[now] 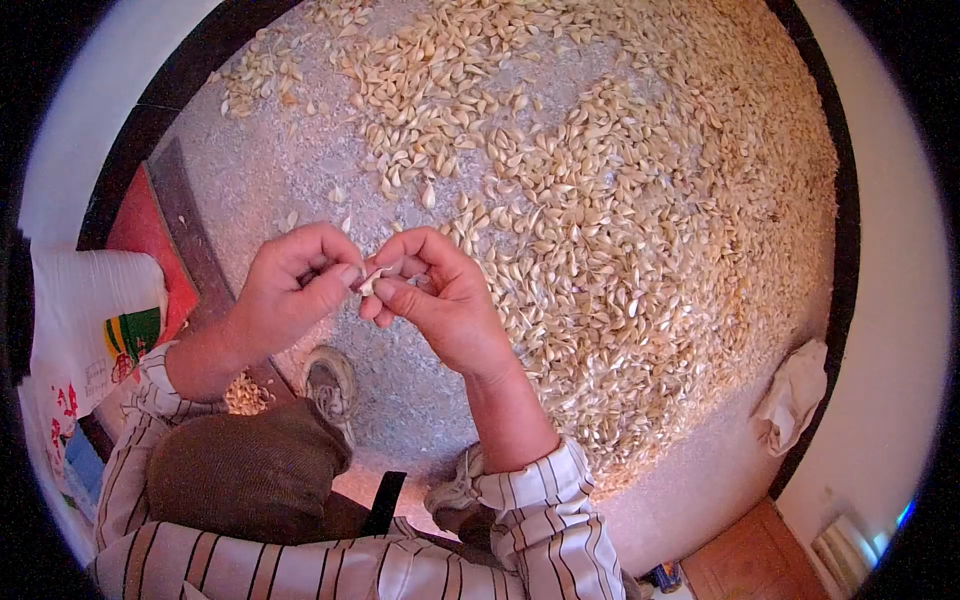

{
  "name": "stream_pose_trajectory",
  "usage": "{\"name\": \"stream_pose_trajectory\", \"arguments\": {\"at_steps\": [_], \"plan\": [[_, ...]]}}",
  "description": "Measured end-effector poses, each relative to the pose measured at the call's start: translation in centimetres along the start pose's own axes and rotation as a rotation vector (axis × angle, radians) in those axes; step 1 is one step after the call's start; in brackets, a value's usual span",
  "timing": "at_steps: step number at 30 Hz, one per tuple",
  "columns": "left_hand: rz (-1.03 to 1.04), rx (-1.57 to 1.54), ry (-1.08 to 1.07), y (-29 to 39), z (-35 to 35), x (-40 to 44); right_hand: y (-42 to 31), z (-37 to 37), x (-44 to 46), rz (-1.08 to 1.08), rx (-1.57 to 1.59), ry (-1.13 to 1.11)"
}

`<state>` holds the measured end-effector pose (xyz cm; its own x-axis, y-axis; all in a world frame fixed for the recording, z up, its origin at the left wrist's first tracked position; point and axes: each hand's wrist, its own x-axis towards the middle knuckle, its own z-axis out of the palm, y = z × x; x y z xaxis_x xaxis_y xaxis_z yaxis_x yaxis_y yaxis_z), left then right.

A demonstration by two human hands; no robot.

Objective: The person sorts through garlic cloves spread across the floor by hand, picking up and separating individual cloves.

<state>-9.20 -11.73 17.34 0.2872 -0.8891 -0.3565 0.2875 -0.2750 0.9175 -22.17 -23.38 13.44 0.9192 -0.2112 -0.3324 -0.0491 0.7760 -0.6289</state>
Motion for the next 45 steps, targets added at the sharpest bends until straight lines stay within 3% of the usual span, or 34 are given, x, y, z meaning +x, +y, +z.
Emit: {"name": "stream_pose_trajectory", "arguments": {"at_steps": [19,21,27,33,45], "plan": [[0.094,0.037,0.060,-2.0,-0.1,0.0,0.6,-0.3,0.2,-0.006,-0.065,0.093],[-0.017,0.134,0.072,-2.9,-0.7,0.4,1.1,-0.9,0.1,-0.010,-0.130,0.143],[-0.312,0.046,0.117,-6.3,-0.9,0.8,2.9,-2.8,-0.2,0.166,-0.025,0.175],[-0.363,0.055,-0.067,-7.3,-0.4,0.4,5.1,-2.8,-0.2,0.098,-0.017,0.191],[-0.357,0.062,-0.053,-9.0,0.0,0.3,5.6,-3.7,-0.3,0.049,-0.139,0.160]]}}
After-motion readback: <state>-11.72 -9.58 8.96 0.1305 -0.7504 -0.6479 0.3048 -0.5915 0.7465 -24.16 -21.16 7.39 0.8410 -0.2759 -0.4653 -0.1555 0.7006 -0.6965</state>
